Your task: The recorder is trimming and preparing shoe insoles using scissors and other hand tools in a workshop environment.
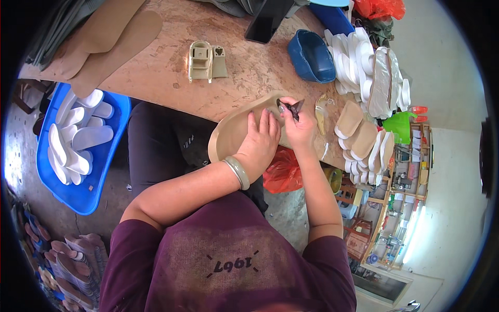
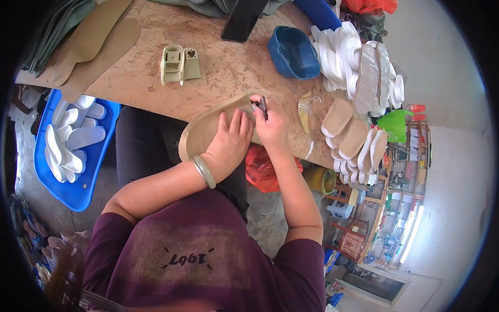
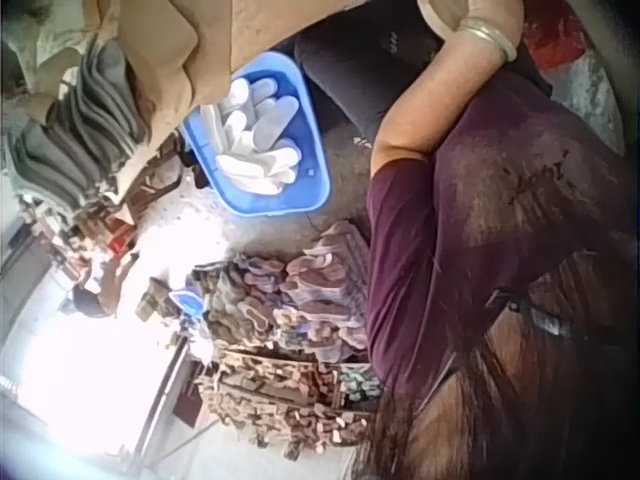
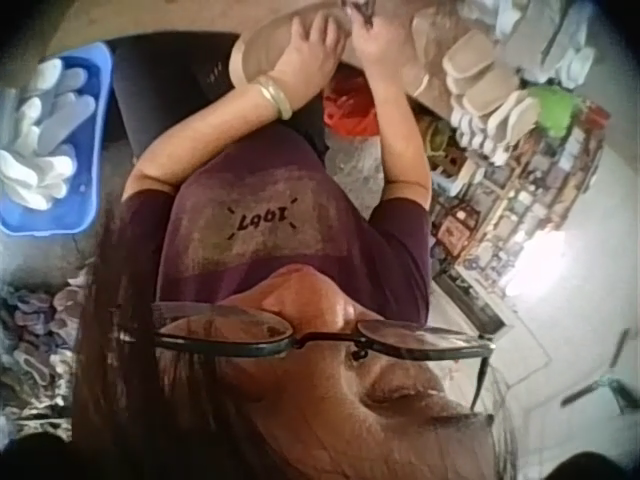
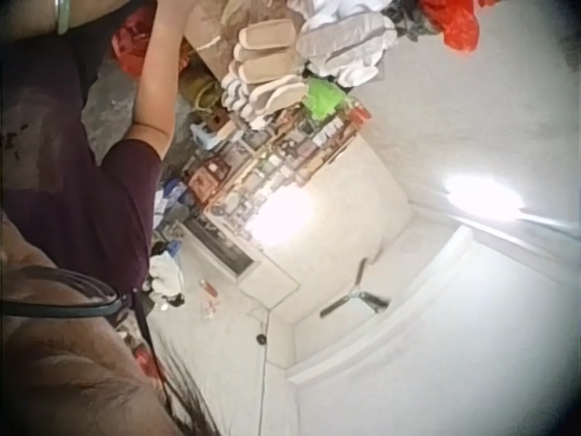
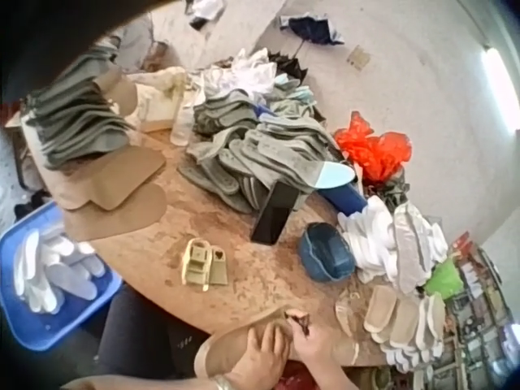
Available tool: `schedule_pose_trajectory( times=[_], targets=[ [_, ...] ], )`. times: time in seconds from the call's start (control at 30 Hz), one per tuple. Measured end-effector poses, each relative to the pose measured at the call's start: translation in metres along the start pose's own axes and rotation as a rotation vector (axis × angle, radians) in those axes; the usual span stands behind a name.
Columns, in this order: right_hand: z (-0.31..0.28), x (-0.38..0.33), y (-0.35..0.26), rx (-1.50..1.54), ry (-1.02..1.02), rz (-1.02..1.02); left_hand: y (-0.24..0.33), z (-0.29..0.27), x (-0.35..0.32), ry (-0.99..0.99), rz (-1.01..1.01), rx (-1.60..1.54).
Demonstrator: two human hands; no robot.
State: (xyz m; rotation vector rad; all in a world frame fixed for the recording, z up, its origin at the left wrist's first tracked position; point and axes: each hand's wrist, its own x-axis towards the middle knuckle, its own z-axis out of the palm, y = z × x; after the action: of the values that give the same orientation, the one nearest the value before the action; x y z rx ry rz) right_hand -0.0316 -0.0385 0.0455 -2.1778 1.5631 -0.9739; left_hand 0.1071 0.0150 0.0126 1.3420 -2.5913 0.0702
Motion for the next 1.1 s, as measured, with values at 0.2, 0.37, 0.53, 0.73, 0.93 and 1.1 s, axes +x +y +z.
schedule_pose_trajectory(
  times=[0.2,0.37,0.53,0.73,0.93,1.1],
  targets=[
    [0.015,0.008,0.016,-0.182,0.161,-0.126,-0.004,-0.003,-0.001,0.02,0.02,0.023],
    [-0.001,0.022,0.029,0.752,0.566,0.49,-0.003,-0.003,0.0,0.034,0.02,0.042],
    [-0.044,0.007,0.03,0.801,0.506,0.326,-0.034,-0.023,0.003,-0.062,0.168,-0.14],
    [-0.052,-0.006,0.023,0.372,0.0,0.094,-0.009,0.001,-0.001,0.11,0.135,-0.063],
    [-0.036,-0.007,0.032,0.056,-0.173,-0.337,-0.018,0.02,0.001,0.298,0.238,-0.119],
    [-0.013,-0.011,0.044,0.615,0.343,0.215,-0.016,0.024,0.003,0.333,0.216,-0.09]
  ],
)
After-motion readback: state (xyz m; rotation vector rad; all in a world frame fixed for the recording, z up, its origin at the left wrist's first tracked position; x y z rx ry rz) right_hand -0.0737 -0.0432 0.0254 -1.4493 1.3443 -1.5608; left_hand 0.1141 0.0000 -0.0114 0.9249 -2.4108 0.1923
